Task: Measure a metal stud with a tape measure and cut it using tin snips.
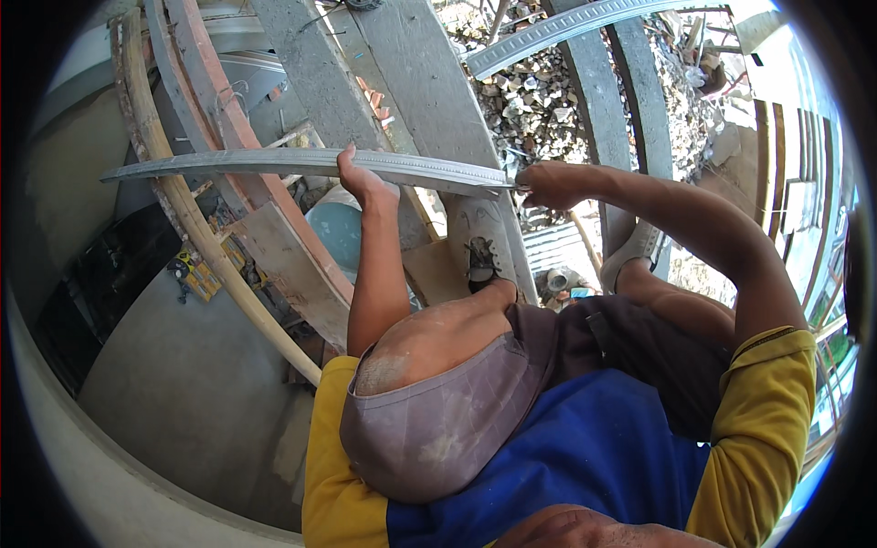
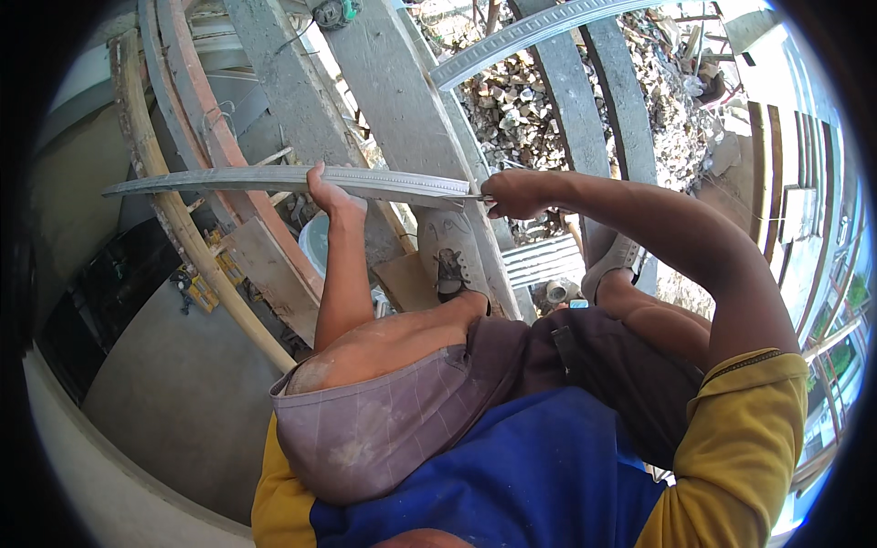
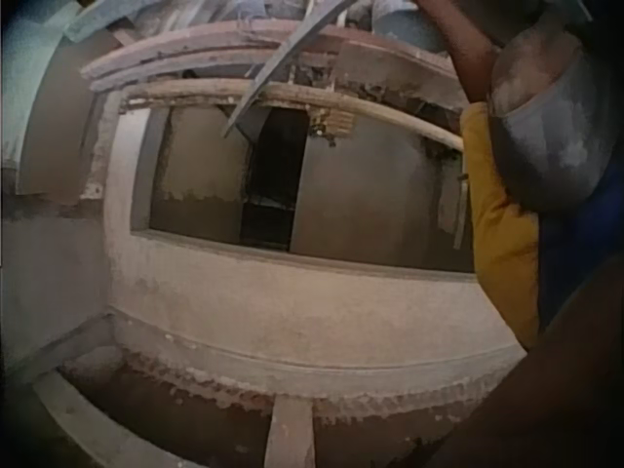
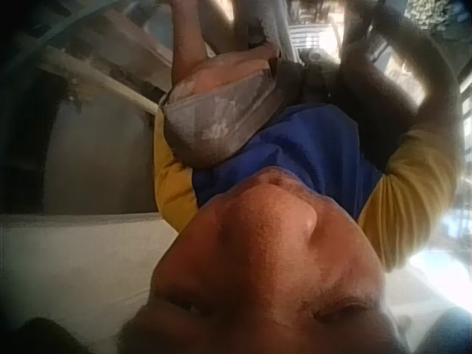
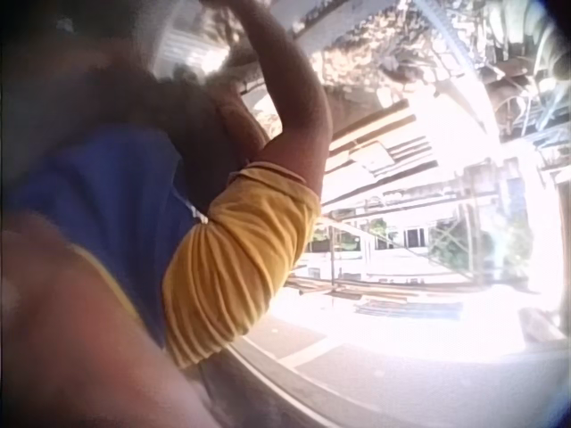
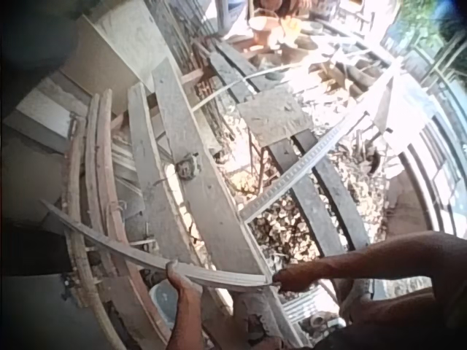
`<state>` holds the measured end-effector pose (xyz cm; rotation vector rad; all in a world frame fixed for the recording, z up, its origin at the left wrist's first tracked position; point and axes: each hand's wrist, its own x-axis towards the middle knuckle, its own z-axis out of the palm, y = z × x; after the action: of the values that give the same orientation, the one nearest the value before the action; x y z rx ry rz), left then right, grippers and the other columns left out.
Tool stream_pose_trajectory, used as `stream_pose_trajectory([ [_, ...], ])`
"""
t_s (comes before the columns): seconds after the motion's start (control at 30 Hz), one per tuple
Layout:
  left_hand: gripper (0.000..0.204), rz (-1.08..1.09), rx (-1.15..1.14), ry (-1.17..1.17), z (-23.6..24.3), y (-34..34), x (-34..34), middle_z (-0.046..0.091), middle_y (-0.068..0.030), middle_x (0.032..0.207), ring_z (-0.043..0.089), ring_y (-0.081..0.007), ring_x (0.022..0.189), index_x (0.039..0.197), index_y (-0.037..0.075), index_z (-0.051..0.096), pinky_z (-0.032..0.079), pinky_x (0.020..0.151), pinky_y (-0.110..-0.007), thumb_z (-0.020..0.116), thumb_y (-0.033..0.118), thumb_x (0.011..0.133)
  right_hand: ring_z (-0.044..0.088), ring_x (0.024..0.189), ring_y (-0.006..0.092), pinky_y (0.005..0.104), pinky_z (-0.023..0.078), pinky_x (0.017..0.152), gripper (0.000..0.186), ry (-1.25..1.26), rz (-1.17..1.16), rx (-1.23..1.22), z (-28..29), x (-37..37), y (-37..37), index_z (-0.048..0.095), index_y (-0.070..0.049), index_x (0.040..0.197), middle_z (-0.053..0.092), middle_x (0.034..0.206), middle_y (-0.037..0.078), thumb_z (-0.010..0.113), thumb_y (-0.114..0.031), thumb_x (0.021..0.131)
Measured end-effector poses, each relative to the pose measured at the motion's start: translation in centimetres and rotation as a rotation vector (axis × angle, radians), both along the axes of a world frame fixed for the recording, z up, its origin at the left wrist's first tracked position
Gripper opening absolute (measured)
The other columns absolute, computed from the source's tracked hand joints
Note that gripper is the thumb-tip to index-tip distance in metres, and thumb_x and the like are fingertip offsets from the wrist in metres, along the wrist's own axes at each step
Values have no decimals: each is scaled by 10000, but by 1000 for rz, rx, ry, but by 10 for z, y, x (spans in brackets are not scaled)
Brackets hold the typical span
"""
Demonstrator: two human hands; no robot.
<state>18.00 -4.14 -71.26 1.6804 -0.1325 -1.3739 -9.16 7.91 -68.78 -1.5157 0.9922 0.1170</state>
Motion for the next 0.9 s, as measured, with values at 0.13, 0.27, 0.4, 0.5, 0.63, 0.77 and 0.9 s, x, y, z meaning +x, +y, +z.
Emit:
stream_pose_trajectory([
  [0.13, 371, 28, 16, -14, -3, 1, -2, 437, -61, 937, 488, -245, 908, 1042, 85, 467, 430, 936, -442, 590, 341, 803, 670, 847, 374, 464, 500, 753, 295, 70, -18, 101, 9, 7, -8, 647, 40, 922, 676, 868, 224, 658, -255, 905],
  [0.27, 365, 27, 6, -8, -8, 1, 1, 457, -65, 910, 504, -255, 906, 1035, 76, 481, 428, 929, -439, 589, 336, 803, 675, 810, 370, 456, 507, 719, 310, 58, -12, 74, 8, 7, -6, 648, 53, 910, 678, 841, 228, 636, -256, 921],
  [0.4, 400, 37, 47, -73, -12, 3, -2, 501, -83, 925, 538, -277, 897, 1071, 42, 500, 458, 877, -453, 593, 319, 797, 676, 771, 369, 453, 509, 691, 344, 187, -96, 118, 6, 12, 3, 652, 53, 893, 672, 796, 236, 651, -291, 907],
  [0.5, 435, 39, 69, -94, -9, 2, 2, 530, -108, 983, 559, -292, 896, 1117, 21, 506, 483, 848, -464, 604, 288, 788, 672, 760, 367, 456, 505, 705, 347, 173, -83, 107, 7, 15, 1, 652, 50, 889, 670, 791, 235, 669, -296, 889],
  [0.63, 516, 37, 139, -145, 11, -1, -10, 566, -154, 1101, 583, -323, 958, 1215, -14, 498, 497, 872, -483, 626, 257, 796, 663, 764, 365, 459, 497, 714, 345, 144, -80, 16, 15, 7, 1, 652, 54, 883, 663, 807, 241, 651, -292, 894],
  [0.77, 675, -5, 134, -260, 9, -4, -11, 537, -178, 1243, 569, -341, 1061, 1322, -28, 449, 494, 893, -508, 672, 375, 830, 656, 811, 365, 465, 489, 715, 363, 55, 62, 63, 7, -29, 10, 626, 53, 929, 650, 839, 244, 640, -308, 894],
  [0.9, 860, -66, 117, -292, 8, -15, 6, 462, -174, 1362, 513, -330, 1181, 1419, 22, 375, 462, 963, -509, 676, 565, 824, 595, 898, 349, 460, 453, 774, 282, 234, -43, -82, 15, -63, 33, 556, 21, 1064, 592, 914, 206, 606, -164, 857],
])
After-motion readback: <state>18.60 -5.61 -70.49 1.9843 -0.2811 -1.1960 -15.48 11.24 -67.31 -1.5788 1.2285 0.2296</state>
